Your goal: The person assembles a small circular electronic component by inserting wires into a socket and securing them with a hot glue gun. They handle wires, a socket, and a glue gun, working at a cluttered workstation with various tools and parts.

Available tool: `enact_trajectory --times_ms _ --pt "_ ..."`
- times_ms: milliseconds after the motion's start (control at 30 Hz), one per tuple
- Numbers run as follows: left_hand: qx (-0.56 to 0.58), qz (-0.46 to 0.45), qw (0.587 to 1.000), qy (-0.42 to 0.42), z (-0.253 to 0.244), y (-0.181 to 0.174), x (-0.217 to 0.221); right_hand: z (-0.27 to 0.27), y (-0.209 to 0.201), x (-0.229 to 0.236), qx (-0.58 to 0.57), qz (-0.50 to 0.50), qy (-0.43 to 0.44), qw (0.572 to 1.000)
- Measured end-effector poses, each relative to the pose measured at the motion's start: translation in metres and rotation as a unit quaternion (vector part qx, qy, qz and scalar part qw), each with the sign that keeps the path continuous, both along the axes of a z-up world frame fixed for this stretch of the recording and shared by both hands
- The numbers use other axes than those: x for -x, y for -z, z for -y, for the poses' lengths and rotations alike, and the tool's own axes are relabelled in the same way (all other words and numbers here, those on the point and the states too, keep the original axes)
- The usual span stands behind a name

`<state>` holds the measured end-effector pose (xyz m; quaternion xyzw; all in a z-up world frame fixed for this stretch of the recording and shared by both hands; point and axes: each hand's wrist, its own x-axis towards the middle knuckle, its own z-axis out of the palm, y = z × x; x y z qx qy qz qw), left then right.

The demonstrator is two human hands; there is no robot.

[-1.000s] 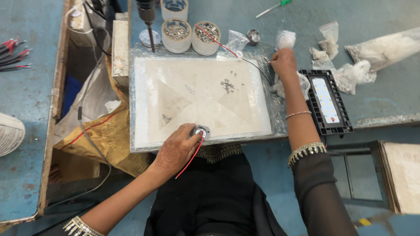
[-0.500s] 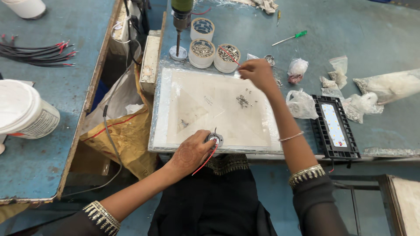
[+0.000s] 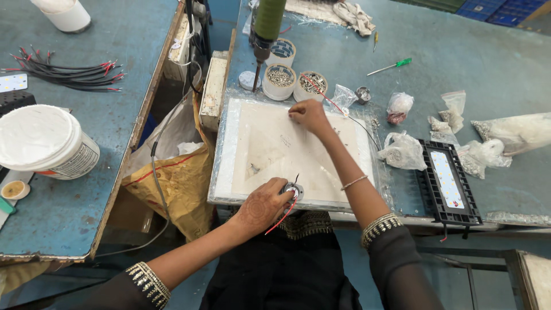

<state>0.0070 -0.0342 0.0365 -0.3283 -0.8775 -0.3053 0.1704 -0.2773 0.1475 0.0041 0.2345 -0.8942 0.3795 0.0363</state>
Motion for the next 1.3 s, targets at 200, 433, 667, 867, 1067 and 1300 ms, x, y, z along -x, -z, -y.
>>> enact_trajectory --times_ms 200,433,667,867,1067,1300 --pt "-0.011 0.014 1.000 -0.003 0.000 0.011 0.001 -0.003 0.029 0.008 -0.042 -0.136 -0.037 0.989" --pt "-0.012 -0.024 1.000 -0.008 -0.002 0.030 -0.002 -0.003 0.045 0.019 -0.099 -0.174 -0.039 0.979" --pt "-0.022 -0.023 0.999 -0.010 -0.005 0.045 0.004 -0.004 0.031 0.003 -0.137 -0.144 0.002 0.980" --pt "0.008 -0.023 1.000 -0.008 -0.006 0.048 0.008 -0.008 0.037 0.001 -0.133 -0.225 -0.047 0.964" --pt "0.014 -0.016 1.000 -0.014 -0.007 0.045 0.009 -0.004 0.029 0.004 0.004 -0.088 -0.084 0.993" --pt "-0.016 -0.043 0.999 -0.022 0.000 0.045 0.000 0.037 -0.004 -0.020 0.057 0.016 -0.109 0.992"
